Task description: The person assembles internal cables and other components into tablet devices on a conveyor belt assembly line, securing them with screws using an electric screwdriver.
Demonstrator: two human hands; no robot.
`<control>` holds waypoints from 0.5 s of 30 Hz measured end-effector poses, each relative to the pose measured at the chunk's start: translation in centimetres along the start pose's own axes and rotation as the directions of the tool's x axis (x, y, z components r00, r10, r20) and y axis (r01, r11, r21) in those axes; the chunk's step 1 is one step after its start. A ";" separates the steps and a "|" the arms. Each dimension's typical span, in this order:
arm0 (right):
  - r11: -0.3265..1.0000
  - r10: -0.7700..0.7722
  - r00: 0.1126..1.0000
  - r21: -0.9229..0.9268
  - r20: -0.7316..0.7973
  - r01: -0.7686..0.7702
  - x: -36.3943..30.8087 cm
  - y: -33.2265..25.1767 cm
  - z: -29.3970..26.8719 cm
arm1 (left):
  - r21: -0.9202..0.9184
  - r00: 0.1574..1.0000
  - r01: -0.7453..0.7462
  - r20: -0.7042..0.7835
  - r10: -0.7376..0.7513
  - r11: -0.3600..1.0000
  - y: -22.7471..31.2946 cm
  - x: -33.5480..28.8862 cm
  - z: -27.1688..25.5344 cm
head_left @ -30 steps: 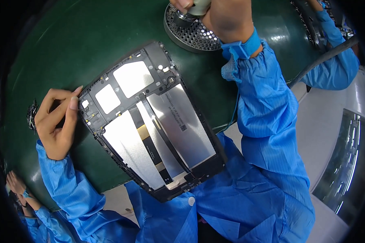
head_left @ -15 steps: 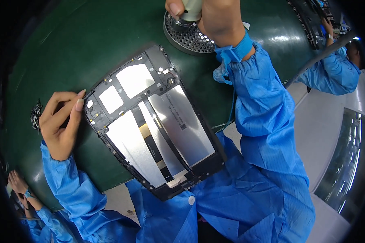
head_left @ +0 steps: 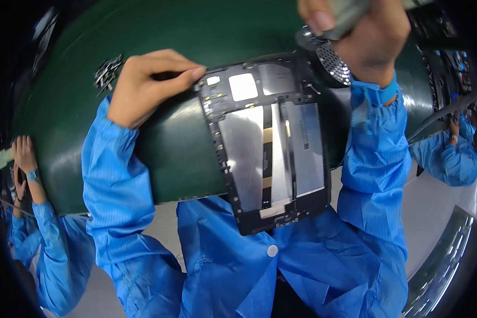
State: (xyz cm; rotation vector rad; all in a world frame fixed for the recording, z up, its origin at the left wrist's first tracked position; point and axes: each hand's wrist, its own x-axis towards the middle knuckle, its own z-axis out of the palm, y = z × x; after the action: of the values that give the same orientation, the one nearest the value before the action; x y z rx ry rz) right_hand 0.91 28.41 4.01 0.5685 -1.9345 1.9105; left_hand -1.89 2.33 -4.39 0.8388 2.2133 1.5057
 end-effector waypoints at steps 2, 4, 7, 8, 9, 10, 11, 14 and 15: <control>0.984 0.100 0.990 0.138 0.103 -0.114 1.0 0.7 2.4 | -0.007 0.999 0.045 -0.013 -0.045 0.999 0.1 0.5 0.1; 0.984 0.060 0.988 0.159 0.142 -0.083 0.9 1.2 5.3 | 0.004 0.999 0.035 -0.018 -0.035 0.999 -0.4 0.4 0.1; 0.939 0.152 0.977 0.287 0.152 -0.191 0.9 1.2 7.1 | -0.015 1.000 -0.011 -0.020 0.011 1.000 0.0 1.5 0.4; 0.940 0.154 0.974 0.280 0.166 -0.197 0.9 1.4 7.2 | -0.059 1.000 0.010 -0.021 -0.011 0.998 0.0 1.7 0.5; 0.946 0.159 0.974 0.258 0.161 -0.197 0.9 1.5 7.3 | -0.068 0.999 0.008 -0.034 -0.010 0.998 0.0 1.9 0.6; 0.951 0.164 0.974 0.237 0.156 -0.198 0.8 1.7 7.3 | -0.111 0.999 0.016 -0.026 -0.019 0.994 0.0 2.0 0.7; 0.961 0.140 0.979 0.217 0.150 -0.171 0.8 2.3 7.2 | -0.154 1.000 0.022 -0.016 -0.025 0.988 -0.1 2.2 0.9; 0.967 0.139 0.981 0.195 0.135 -0.164 0.8 2.5 6.9 | -0.124 1.000 0.018 -0.007 -0.019 0.992 -0.6 2.6 1.1; 0.967 0.143 0.979 0.191 0.146 -0.170 0.7 2.6 7.0 | -0.100 1.000 0.009 -0.003 -0.009 0.995 -0.7 2.6 1.1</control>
State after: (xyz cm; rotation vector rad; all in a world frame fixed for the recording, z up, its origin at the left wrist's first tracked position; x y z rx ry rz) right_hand -0.88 21.41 2.08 0.6286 -1.9271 2.2396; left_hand -3.48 4.59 -5.27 0.7944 2.1216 1.6007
